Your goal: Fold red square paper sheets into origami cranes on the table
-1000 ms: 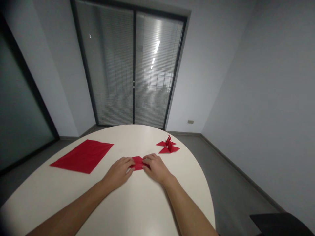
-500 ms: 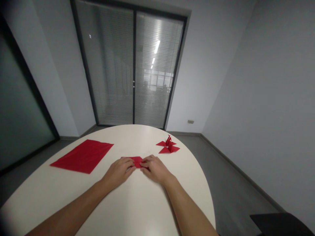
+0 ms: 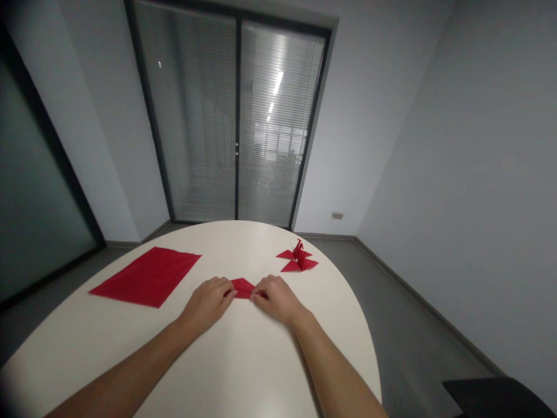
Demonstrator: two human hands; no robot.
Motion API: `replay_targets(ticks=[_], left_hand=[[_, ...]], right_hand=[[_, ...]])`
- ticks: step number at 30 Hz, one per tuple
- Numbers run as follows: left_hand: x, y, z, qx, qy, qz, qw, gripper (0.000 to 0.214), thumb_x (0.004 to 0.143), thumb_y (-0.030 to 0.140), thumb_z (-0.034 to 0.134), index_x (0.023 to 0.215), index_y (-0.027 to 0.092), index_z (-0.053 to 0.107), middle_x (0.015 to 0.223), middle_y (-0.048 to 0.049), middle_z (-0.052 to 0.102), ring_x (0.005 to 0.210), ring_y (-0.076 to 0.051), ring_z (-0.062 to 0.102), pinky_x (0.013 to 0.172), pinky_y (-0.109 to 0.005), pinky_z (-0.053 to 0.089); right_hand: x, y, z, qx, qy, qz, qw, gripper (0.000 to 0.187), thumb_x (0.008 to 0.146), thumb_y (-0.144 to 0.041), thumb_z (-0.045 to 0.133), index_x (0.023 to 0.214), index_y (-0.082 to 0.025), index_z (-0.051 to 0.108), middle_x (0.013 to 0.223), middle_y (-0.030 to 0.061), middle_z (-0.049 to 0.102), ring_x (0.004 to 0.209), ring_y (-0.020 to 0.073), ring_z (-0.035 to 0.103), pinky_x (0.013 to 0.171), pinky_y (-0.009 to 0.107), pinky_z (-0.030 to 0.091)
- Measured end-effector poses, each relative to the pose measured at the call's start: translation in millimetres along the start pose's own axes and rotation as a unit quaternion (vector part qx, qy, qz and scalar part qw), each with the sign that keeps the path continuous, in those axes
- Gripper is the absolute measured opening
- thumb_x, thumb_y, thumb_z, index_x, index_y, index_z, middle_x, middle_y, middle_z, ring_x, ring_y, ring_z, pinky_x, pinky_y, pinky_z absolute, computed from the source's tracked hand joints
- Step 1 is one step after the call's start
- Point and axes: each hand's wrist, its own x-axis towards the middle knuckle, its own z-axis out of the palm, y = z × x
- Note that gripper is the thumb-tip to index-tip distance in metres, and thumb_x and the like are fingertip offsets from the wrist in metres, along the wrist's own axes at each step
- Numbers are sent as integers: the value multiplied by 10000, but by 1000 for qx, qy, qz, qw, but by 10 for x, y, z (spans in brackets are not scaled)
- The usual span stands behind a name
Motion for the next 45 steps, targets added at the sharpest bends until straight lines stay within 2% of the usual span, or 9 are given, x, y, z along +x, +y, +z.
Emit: replay_targets(ticks=[6, 13, 18, 24, 28, 31, 35, 39, 45], left_hand=[[5, -2, 7, -3, -11, -6, 1000, 185, 992, 238, 503, 935, 195, 673, 954, -58, 705, 921, -235, 627, 834, -361, 449], [2, 11, 4, 1, -19, -11, 1000, 166, 979, 209, 515, 993, 200, 681, 985, -63, 712, 946, -242, 637, 839, -359, 451], [1, 18, -29, -10, -33, -19, 999, 181, 969, 173, 515, 1008, 199, 689, 999, -73, 717, 966, -242, 640, 852, -362, 451], [-5, -14, -21, -2, -35, -12, 999, 202, 974, 175, 496, 991, 213, 694, 998, -68, 716, 951, -232, 630, 844, -360, 448], [-10, -37, 18, 16, -41, 13, 999, 223, 949, 132, 507, 970, 222, 711, 995, -66, 711, 939, -240, 629, 834, -368, 454], [-19, -19, 24, 27, -40, 24, 999, 259, 916, 79, 503, 976, 213, 717, 997, -76, 706, 945, -247, 630, 846, -376, 459], [-30, 39, -5, 34, -36, 32, 998, 232, 879, 81, 518, 918, 193, 717, 981, -83, 700, 939, -255, 631, 860, -383, 466], [-39, 75, -8, 19, -17, 33, 999, 232, 923, 164, 493, 921, 185, 724, 983, -93, 704, 952, -258, 637, 897, -401, 471], [-53, 104, -7, 4, 0, 19, 1000, 307, 997, 247, 436, 1033, 178, 733, 1123, -112, 680, 1045, -264, 617, 915, -399, 483]], right_hand=[[-35, 60, 3, 16, 6, 43, 999, 159, 887, -242, 648, 747, -184, 695, 748, 28, 687, 738, 180, 598, 696, 282, 432], [-62, 88, -35, 45, -14, 23, 999, 175, 895, -182, 598, 746, -175, 688, 1128, 107, 665, 1056, 231, 618, 923, 344, 481], [-84, 112, -88, 47, -52, 2, 998, 238, 942, -195, 560, 733, -189, 673, 1150, 123, 682, 1340, 283, 482, 1036, 408, 439], [-89, 162, -108, 55, -66, -1, 996, 199, 947, -206, 560, 798, -191, 691, 1236, 134, 666, 1403, 290, 430, 1080, 441, 416], [-108, 192, -100, 66, -64, 19, 996, 170, 887, -172, 591, 756, -198, 696, 1187, 115, 687, 1359, 289, 483, 1045, 402, 448], [-116, 197, -90, 64, -33, 22, 997, 101, 822, -159, 644, 842, -200, 733, 1207, 99, 685, 1207, 274, 591, 997, 382, 473], [-96, 187, -81, 60, -23, -11, 998, 275, 809, -129, 639, 1021, -244, 771, 1083, 48, 738, 985, 219, 657, 886, 325, 498], [-83, 186, -66, 29, -53, -28, 998, 280, 791, -108, 630, 944, -259, 810, 1000, 27, 763, 899, 202, 670, 799, 287, 487], [-77, 120, -57, 17, -54, -25, 998, 181, 736, -122, 675, 802, -225, 809, 937, 28, 765, 837, 188, 667, 713, 253, 464]])
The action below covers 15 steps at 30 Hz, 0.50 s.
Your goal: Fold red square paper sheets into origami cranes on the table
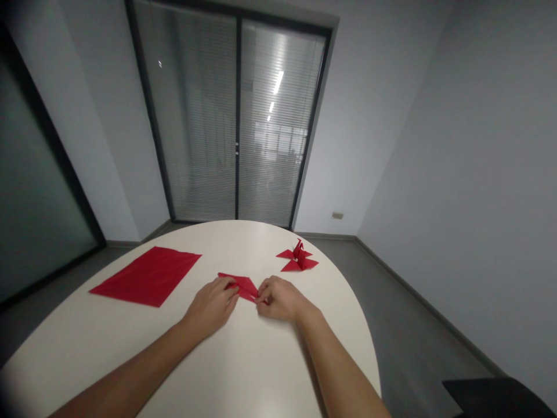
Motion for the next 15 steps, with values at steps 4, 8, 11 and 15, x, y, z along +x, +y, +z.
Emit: replay_targets(ticks=[4, 8, 11, 15], left_hand=[[2, 18, -17, -8, -1, -16, 1000, 286, 997, 298, 465, 1045, 193, 728, 1080, -101, 662, 1018, -265, 604, 878, -395, 491], [10, 8, 1, -25, 4, -18, 1000, 260, 982, 331, 509, 1061, 207, 724, 1063, -96, 644, 1027, -263, 591, 880, -389, 485], [13, -10, 23, -36, 5, -26, 999, 248, 961, 340, 548, 1092, 216, 719, 1068, -93, 632, 1025, -260, 583, 870, -382, 485], [13, -32, 42, -51, 2, -19, 999, 266, 941, 329, 579, 1134, 197, 707, 1094, -98, 642, 1052, -261, 581, 912, -386, 480]], right_hand=[[43, -55, 6, 39, -22, -19, 999, 103, 764, -173, 706, 782, -204, 802, 847, 23, 770, 793, 176, 667, 741, 252, 463], [68, -98, 21, 73, -44, -40, 996, 145, 820, -161, 653, 813, -190, 795, 799, 24, 764, 747, 159, 656, 733, 242, 461], [65, -128, 34, 68, -35, -27, 997, 152, 829, -175, 642, 843, -187, 793, 773, 26, 750, 681, 148, 627, 670, 234, 453], [63, -145, 51, 58, 10, -24, 998, 293, 813, -125, 605, 1022, -221, 786, 907, 31, 772, 816, 180, 664, 782, 270, 497]])
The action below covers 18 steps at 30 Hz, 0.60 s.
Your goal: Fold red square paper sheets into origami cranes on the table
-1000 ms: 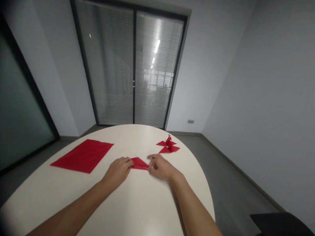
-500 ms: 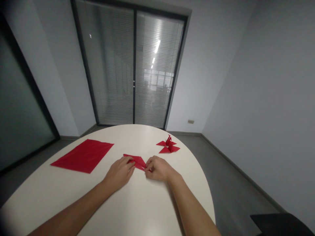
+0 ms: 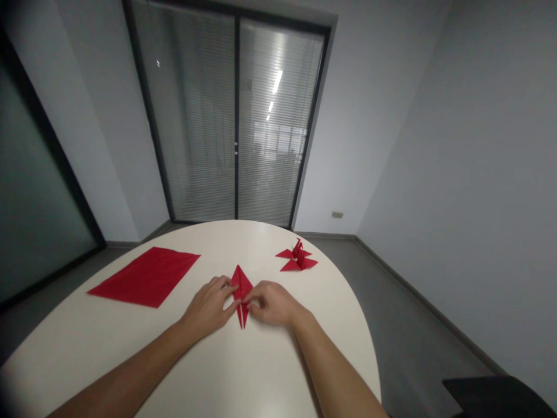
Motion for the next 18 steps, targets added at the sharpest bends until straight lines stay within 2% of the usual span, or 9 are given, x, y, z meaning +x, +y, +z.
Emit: replay_targets(ticks=[3, 7, 14, 18], left_hand=[[5, -23, 24, -21, -2, 13, 1000, 274, 937, 308, 587, 1160, 196, 703, 1124, -97, 665, 1073, -259, 584, 957, -395, 471], [14, -64, 78, -67, -3, 44, 997, 280, 954, 251, 559, 1200, 205, 683, 1190, -84, 696, 1110, -256, 584, 1008, -419, 453], [31, -112, 105, -135, -3, 55, 989, 232, 920, 149, 580, 1099, 210, 715, 1199, -69, 701, 1141, -242, 580, 1020, -402, 455], [53, -108, 94, -119, -11, 65, 991, 216, 934, 150, 568, 1024, 214, 754, 1058, -64, 722, 1044, -234, 609, 960, -388, 469]], right_hand=[[11, 18, 19, -17, 35, -22, 999, 414, 787, -72, 567, 1111, -232, 769, 1096, 60, 760, 1046, 223, 655, 951, 341, 492], [15, 58, 37, -29, 23, -39, 999, 467, 748, -57, 568, 1117, -256, 774, 1192, 62, 736, 1192, 253, 607, 1062, 416, 450], [-12, 96, 30, -27, 20, -34, 999, 327, 807, -136, 641, 1084, -246, 776, 1161, 65, 744, 1210, 264, 594, 1082, 436, 437], [-1, 52, 4, -21, 24, -33, 999, 192, 901, -190, 627, 1017, -227, 776, 1092, 76, 748, 1111, 240, 633, 1010, 397, 469]])
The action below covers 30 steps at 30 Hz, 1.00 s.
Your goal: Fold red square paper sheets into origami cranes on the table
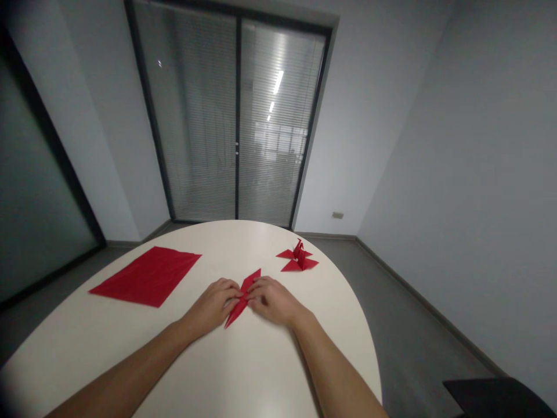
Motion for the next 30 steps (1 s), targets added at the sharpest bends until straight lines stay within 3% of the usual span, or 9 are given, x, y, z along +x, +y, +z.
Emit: replay_targets(ticks=[7, 19, 26, 30], left_hand=[[-25, 70, -60, -28, -3, 27, 999, 224, 954, 198, 550, 1058, 228, 746, 1085, -42, 753, 1033, -231, 615, 941, -383, 456], [-26, 136, -99, -5, -40, 37, 999, 294, 1020, 222, 456, 1172, 253, 705, 1102, -25, 745, 1019, -224, 581, 917, -366, 454], [-17, 178, -115, 13, -33, 43, 998, 279, 996, 179, 487, 1155, 247, 706, 1097, -27, 746, 990, -218, 610, 877, -354, 462], [-4, 209, -125, 57, -62, 57, 995, 282, 997, 143, 466, 1087, 224, 720, 1030, -40, 753, 952, -215, 634, 838, -352, 464]], right_hand=[[16, -21, -12, 7, 5, 11, 1000, 140, 957, -233, 603, 931, -206, 738, 985, 63, 738, 951, 208, 649, 868, 333, 485], [13, 15, 14, 16, 26, 60, 998, 172, 949, -158, 556, 1006, -189, 715, 989, 61, 747, 942, 207, 654, 857, 317, 483], [15, 10, 17, 3, 36, 65, 997, 201, 914, -105, 564, 990, -210, 718, 973, 40, 747, 927, 201, 650, 886, 326, 467], [16, -3, 16, -25, 28, 76, 996, 204, 909, -95, 559, 978, -202, 717, 933, 46, 732, 907, 200, 635, 865, 328, 464]])
